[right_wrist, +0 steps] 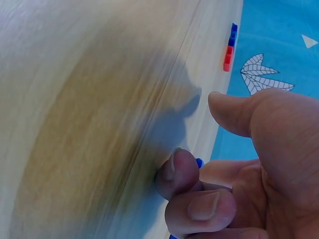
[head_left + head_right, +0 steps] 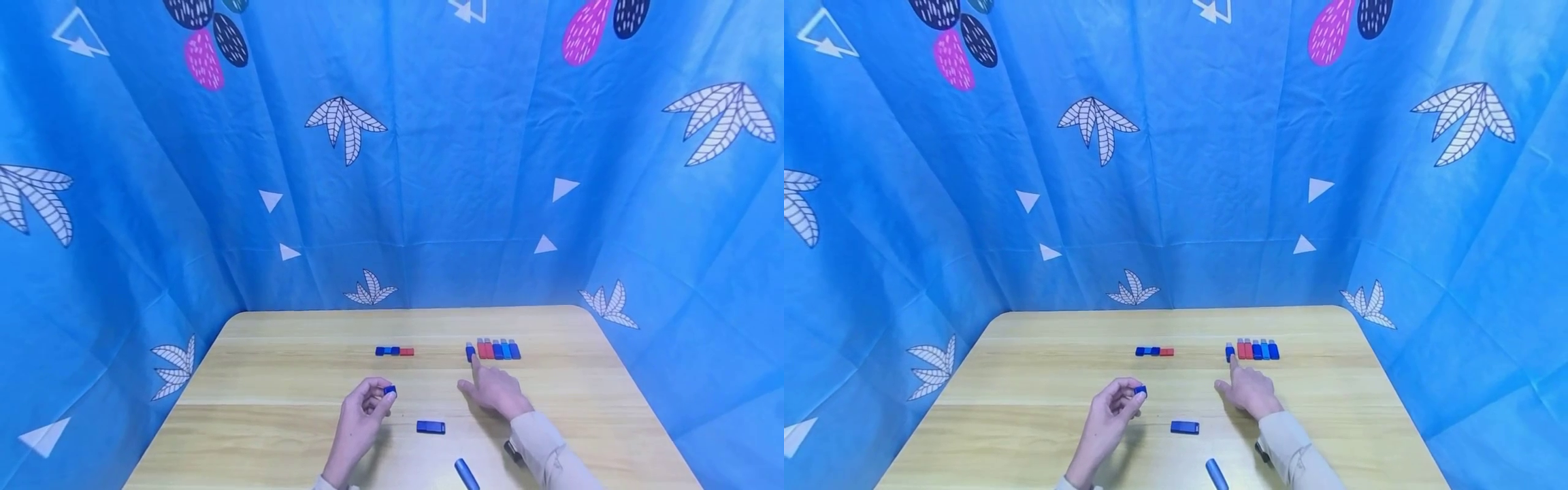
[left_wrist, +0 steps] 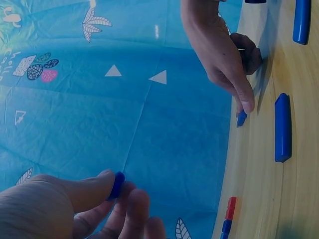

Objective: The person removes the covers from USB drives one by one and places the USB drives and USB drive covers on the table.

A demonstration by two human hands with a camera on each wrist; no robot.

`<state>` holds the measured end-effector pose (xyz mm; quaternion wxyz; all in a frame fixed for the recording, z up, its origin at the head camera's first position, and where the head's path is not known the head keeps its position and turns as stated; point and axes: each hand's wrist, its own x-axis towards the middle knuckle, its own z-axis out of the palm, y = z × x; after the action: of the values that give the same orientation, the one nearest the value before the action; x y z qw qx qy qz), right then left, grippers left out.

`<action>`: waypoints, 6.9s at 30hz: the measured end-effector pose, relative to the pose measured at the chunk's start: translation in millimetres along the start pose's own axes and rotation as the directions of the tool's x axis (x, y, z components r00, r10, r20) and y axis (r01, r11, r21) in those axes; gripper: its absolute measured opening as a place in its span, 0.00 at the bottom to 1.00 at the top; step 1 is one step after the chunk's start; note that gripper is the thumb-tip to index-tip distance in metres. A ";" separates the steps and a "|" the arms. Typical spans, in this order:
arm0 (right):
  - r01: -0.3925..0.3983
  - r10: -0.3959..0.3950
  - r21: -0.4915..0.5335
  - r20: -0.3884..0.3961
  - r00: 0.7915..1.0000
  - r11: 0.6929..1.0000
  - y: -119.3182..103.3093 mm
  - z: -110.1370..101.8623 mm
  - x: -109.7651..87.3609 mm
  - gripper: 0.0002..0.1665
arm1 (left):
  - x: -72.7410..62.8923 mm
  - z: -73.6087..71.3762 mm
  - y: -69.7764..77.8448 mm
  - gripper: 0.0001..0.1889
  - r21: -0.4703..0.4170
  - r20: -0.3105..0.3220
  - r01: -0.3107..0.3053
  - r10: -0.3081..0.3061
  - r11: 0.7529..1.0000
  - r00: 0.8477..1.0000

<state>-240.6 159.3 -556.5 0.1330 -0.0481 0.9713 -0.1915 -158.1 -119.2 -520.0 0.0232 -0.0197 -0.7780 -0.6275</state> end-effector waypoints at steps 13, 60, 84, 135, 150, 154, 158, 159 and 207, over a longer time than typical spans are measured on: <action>-0.005 0.005 0.012 -0.025 1.000 1.000 2.5 2.4 3.8 0.51 | 0.5 0.9 -0.4 0.15 0.003 -0.012 0.007 -0.007 1.000 1.000; -0.013 0.030 0.219 -0.075 0.997 0.976 -8.3 -3.5 -88.4 0.56 | 68.4 40.4 -21.2 0.08 0.288 0.194 -0.086 0.030 0.954 0.981; -0.048 0.061 0.272 -0.040 0.997 0.961 4.2 -2.7 -107.7 0.55 | 67.4 68.8 -30.3 0.21 0.802 0.322 -0.333 0.112 0.496 0.940; 0.007 -0.048 0.277 0.141 0.989 0.961 -13.9 28.9 -122.0 0.24 | 107.4 51.4 -48.0 0.45 0.908 0.280 -0.294 0.089 0.299 0.956; 0.066 -0.078 0.227 0.045 0.996 0.972 -18.8 40.5 -122.7 0.16 | 53.5 42.5 -35.4 0.28 0.766 0.079 -0.266 0.324 0.586 0.943; 0.089 -0.096 0.239 0.020 0.995 0.967 -15.1 42.6 -122.7 0.16 | 40.5 38.0 -28.0 0.26 0.761 0.055 -0.292 0.392 0.579 0.918; 0.074 -0.086 0.300 0.027 0.996 0.951 -14.4 38.1 -120.8 0.15 | 31.5 36.6 -23.3 0.25 0.752 0.046 -0.331 0.455 0.570 0.889; 0.075 -0.086 0.321 0.021 0.996 0.944 -14.3 35.8 -120.2 0.14 | 29.6 36.6 -21.7 0.25 0.746 0.046 -0.339 0.464 0.573 0.885; 0.391 -0.335 0.561 -0.205 0.920 0.730 -74.3 -48.2 -125.1 0.20 | -1.5 58.0 51.4 0.13 -0.029 0.077 -0.230 0.231 0.973 0.970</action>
<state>-130.7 126.2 -454.9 0.0575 -0.1844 0.8392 -0.5084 -154.2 -51.6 -482.2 0.0648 -0.1351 -0.7646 -0.6268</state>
